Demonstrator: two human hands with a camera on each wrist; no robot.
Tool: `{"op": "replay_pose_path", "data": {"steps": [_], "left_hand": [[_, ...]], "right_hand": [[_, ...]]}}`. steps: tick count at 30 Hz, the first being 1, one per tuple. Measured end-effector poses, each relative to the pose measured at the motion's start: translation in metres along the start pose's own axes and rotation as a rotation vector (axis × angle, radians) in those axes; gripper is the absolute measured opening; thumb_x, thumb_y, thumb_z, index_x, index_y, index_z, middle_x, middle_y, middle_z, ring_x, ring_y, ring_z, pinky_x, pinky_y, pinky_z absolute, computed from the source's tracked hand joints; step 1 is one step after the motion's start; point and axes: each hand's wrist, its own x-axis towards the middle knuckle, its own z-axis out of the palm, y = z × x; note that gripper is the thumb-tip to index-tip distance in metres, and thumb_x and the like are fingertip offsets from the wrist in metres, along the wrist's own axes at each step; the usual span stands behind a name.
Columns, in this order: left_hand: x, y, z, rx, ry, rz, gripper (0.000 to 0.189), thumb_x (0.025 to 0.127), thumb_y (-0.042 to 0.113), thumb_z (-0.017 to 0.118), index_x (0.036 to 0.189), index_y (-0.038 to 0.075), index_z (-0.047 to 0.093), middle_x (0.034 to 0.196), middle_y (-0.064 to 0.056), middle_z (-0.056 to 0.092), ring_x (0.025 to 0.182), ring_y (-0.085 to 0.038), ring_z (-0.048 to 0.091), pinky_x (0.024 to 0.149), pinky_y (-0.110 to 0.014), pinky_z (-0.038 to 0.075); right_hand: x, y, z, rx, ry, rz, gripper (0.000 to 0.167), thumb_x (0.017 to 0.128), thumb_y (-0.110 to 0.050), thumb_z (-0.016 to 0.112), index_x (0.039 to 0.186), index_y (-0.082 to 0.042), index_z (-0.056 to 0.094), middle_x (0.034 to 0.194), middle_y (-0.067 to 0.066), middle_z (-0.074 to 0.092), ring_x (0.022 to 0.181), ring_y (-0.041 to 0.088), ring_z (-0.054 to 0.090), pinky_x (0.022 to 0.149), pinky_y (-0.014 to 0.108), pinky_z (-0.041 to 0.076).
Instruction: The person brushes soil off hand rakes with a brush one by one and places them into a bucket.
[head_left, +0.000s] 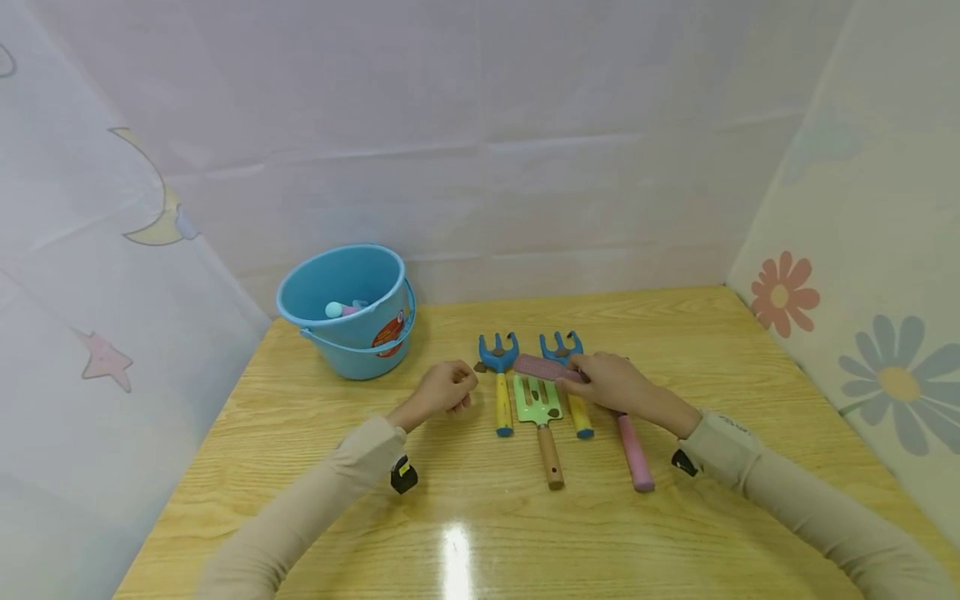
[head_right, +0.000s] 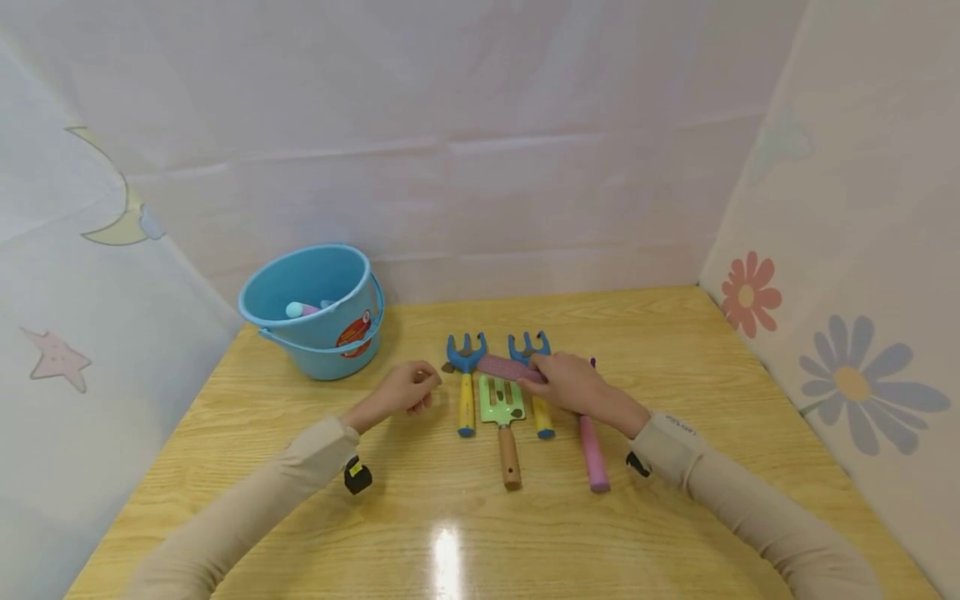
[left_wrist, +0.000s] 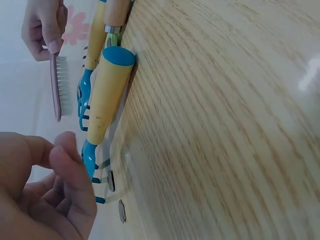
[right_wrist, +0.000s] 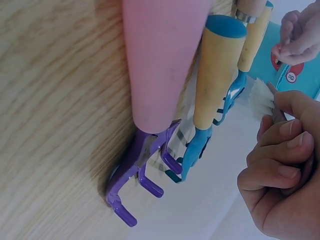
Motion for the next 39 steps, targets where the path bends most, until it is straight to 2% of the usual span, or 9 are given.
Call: {"op": "replay_pose_path", "data": {"steps": [5, 8, 18, 23, 26, 28, 30, 35, 39], "left_hand": [[0.003, -0.004, 0.007, 0.015, -0.07, -0.05, 0.022, 0.103, 0.017, 0.051, 0.111, -0.001, 0.062, 0.071, -0.014, 0.067, 0.052, -0.02, 0.062, 0.052, -0.034, 0.054], [0.004, -0.005, 0.01, 0.002, -0.081, -0.068, 0.021, 0.104, 0.018, 0.052, 0.11, 0.0, 0.06, 0.072, -0.015, 0.068, 0.053, -0.02, 0.063, 0.053, -0.034, 0.055], [0.007, -0.006, 0.023, -0.169, -0.002, -0.093, 0.027, 0.102, 0.017, 0.053, 0.118, -0.005, 0.056, 0.091, -0.017, 0.066, 0.064, -0.024, 0.069, 0.058, -0.034, 0.058], [0.009, -0.003, 0.03, -0.15, 0.018, -0.102, 0.038, 0.101, 0.02, 0.054, 0.128, -0.007, 0.053, 0.106, -0.017, 0.067, 0.068, -0.027, 0.071, 0.061, -0.034, 0.058], [0.01, 0.002, 0.034, -0.081, 0.033, -0.097, 0.045, 0.101, 0.024, 0.053, 0.133, -0.007, 0.051, 0.113, -0.016, 0.067, 0.076, -0.024, 0.07, 0.074, -0.037, 0.058], [0.011, 0.006, 0.036, -0.042, 0.042, -0.096, 0.048, 0.101, 0.026, 0.053, 0.135, -0.007, 0.05, 0.108, -0.014, 0.068, 0.076, -0.022, 0.069, 0.083, -0.039, 0.055], [0.013, 0.009, 0.039, -0.039, 0.041, -0.105, 0.051, 0.101, 0.027, 0.053, 0.137, -0.008, 0.046, 0.096, -0.011, 0.07, 0.072, -0.019, 0.069, 0.082, -0.038, 0.055], [0.016, 0.01, 0.042, -0.142, 0.008, -0.147, 0.058, 0.102, 0.026, 0.054, 0.142, -0.009, 0.031, 0.07, -0.01, 0.067, 0.053, -0.024, 0.068, 0.057, -0.034, 0.057], [0.018, 0.008, 0.043, -0.166, -0.004, -0.157, 0.055, 0.102, 0.026, 0.054, 0.139, -0.008, 0.032, 0.068, -0.012, 0.067, 0.051, -0.023, 0.067, 0.052, -0.034, 0.057]], "right_hand": [[0.0, 0.0, 0.0, 0.008, 0.007, -0.015, 0.028, 0.096, -0.028, 0.066, 0.077, -0.014, 0.051, 0.057, -0.007, 0.041, 0.048, 0.006, 0.037, 0.045, 0.022, 0.028], [0.0, 0.0, 0.0, 0.015, -0.002, -0.014, 0.027, 0.096, -0.028, 0.066, 0.078, -0.014, 0.052, 0.058, -0.006, 0.042, 0.048, 0.006, 0.037, 0.045, 0.022, 0.028], [-0.001, 0.003, 0.003, -0.003, -0.016, -0.034, 0.026, 0.097, -0.027, 0.065, 0.079, -0.013, 0.053, 0.058, -0.007, 0.041, 0.048, 0.005, 0.036, 0.045, 0.022, 0.029], [-0.001, 0.003, 0.003, -0.004, -0.017, -0.027, 0.027, 0.097, -0.029, 0.065, 0.078, -0.014, 0.052, 0.058, -0.007, 0.04, 0.048, 0.005, 0.036, 0.046, 0.022, 0.028], [-0.001, 0.002, 0.001, -0.003, -0.02, -0.015, 0.027, 0.097, -0.029, 0.065, 0.079, -0.014, 0.052, 0.058, -0.007, 0.04, 0.049, 0.006, 0.036, 0.046, 0.022, 0.028], [0.0, 0.002, 0.0, -0.003, -0.025, -0.002, 0.027, 0.097, -0.03, 0.065, 0.079, -0.014, 0.052, 0.059, -0.006, 0.04, 0.049, 0.006, 0.036, 0.047, 0.023, 0.028], [0.0, 0.001, -0.001, 0.002, -0.026, 0.004, 0.028, 0.097, -0.03, 0.065, 0.079, -0.014, 0.052, 0.059, -0.006, 0.04, 0.05, 0.006, 0.036, 0.047, 0.023, 0.028], [0.002, 0.0, 0.0, 0.005, -0.015, -0.01, 0.027, 0.097, -0.03, 0.065, 0.079, -0.013, 0.053, 0.058, -0.006, 0.041, 0.049, 0.006, 0.036, 0.046, 0.022, 0.028], [0.003, 0.0, 0.002, -0.002, -0.004, -0.015, 0.027, 0.096, -0.029, 0.066, 0.079, -0.013, 0.053, 0.057, -0.006, 0.042, 0.047, 0.005, 0.037, 0.045, 0.022, 0.028]]}}
